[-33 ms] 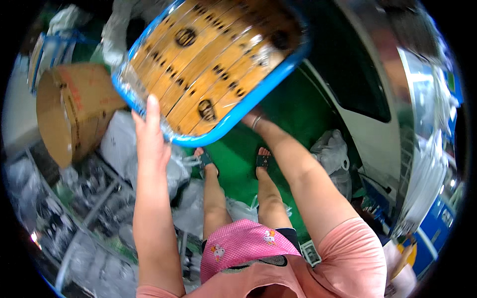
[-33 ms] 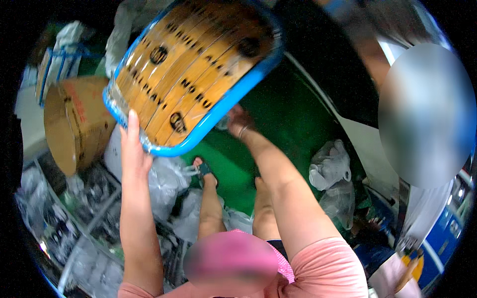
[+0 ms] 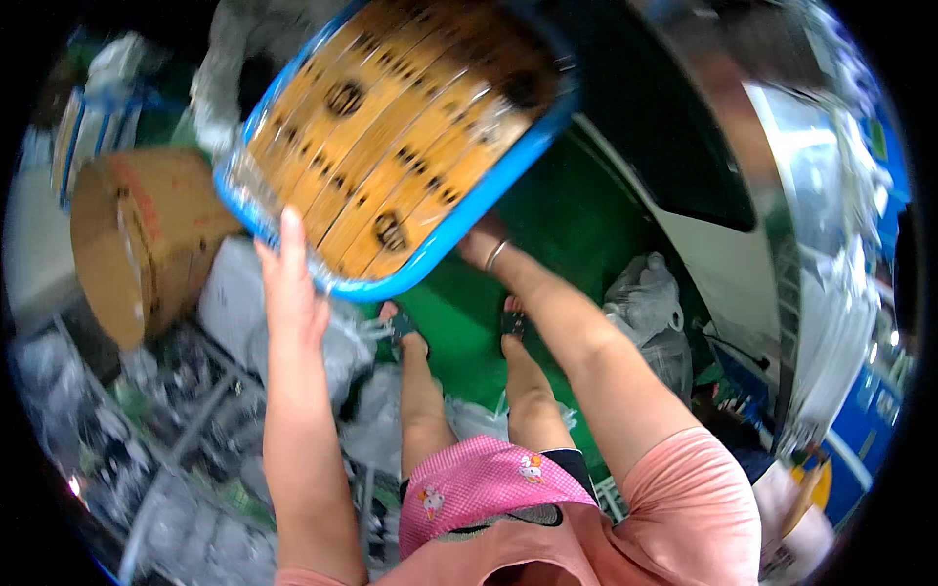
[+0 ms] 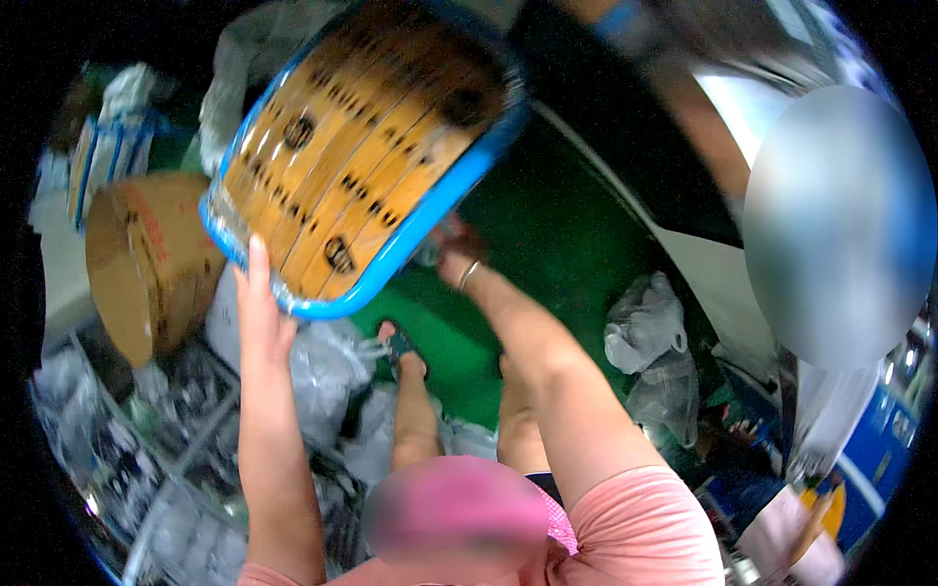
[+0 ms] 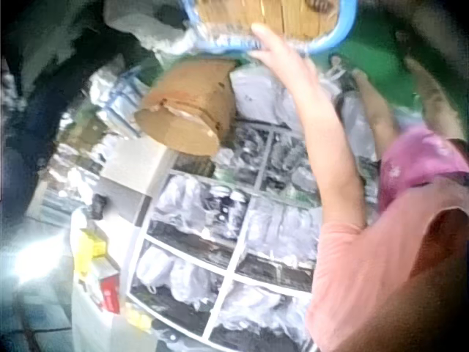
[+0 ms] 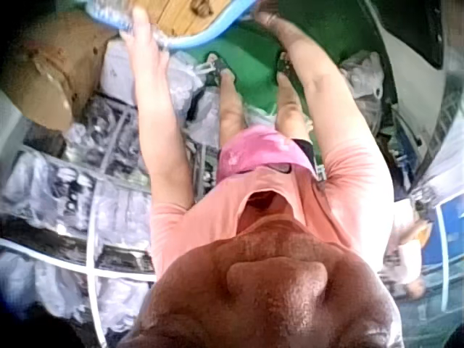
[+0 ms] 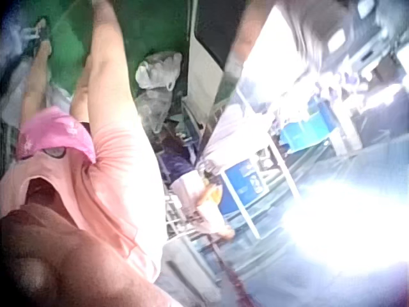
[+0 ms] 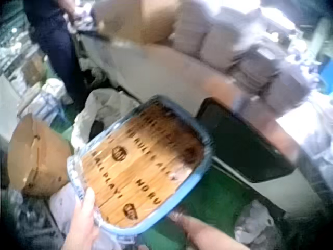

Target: The person organizes and packs shoe components in a manufacturing facility. The person takes white shoe insoles from a shelf, puts them into a large plastic bag, and then places the bag onto a conveyor belt near several purple and white sneakers. Later, the person picks up a cardboard box, opens it, and checks its contents before setting it back down.

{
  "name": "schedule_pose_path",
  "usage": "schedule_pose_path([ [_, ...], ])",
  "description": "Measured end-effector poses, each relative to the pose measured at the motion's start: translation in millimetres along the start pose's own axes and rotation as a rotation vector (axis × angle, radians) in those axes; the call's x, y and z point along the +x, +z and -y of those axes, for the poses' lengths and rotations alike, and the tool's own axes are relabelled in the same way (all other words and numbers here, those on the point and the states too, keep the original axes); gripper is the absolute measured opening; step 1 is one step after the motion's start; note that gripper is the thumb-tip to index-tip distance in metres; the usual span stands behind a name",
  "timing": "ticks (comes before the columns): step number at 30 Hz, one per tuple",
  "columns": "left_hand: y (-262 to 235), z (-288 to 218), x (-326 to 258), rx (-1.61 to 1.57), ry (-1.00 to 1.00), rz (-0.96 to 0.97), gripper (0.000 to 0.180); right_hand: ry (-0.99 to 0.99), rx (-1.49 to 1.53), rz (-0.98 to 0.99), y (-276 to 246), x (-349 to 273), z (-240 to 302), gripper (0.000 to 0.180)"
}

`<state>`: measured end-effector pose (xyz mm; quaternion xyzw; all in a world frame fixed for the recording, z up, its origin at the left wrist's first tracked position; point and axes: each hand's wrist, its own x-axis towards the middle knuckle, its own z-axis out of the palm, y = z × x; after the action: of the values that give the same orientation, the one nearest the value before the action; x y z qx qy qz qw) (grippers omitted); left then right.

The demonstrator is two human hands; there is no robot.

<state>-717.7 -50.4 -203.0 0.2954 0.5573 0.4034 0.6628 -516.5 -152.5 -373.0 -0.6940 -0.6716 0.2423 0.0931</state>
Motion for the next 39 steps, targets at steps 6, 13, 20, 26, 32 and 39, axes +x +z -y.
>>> schedule_pose_path([
  [6,-10.7,5.1,-10.3,0.029,-0.027,0.041,0.056,0.252,0.547,0.017,-38.2,-152.8,54.4,0.041],
  [13,19.5,-0.8,-76.7,0.908,0.381,-0.332,0.057,0.258,0.779,0.045,-153.5,-367.1,58.9,0.022],
  [20,185.4,-6.5,-226.3,0.96,0.649,0.294,0.038,0.404,0.811,-0.204,-326.9,-427.4,19.8,0.027],
  [26,347.8,-76.4,-232.2,0.977,0.993,0.727,0.033,0.151,0.802,-0.382,-461.3,-395.3,-6.7,0.026],
  [32,513.2,-94.9,-183.3,0.966,1.225,1.0,0.039,0.492,0.377,-0.896,-556.9,-352.9,-156.4,0.024],
  [39,627.7,-106.2,-113.8,1.512,1.228,0.972,0.058,1.07,0.199,-0.902,-607.9,-237.7,-320.1,0.04],
])
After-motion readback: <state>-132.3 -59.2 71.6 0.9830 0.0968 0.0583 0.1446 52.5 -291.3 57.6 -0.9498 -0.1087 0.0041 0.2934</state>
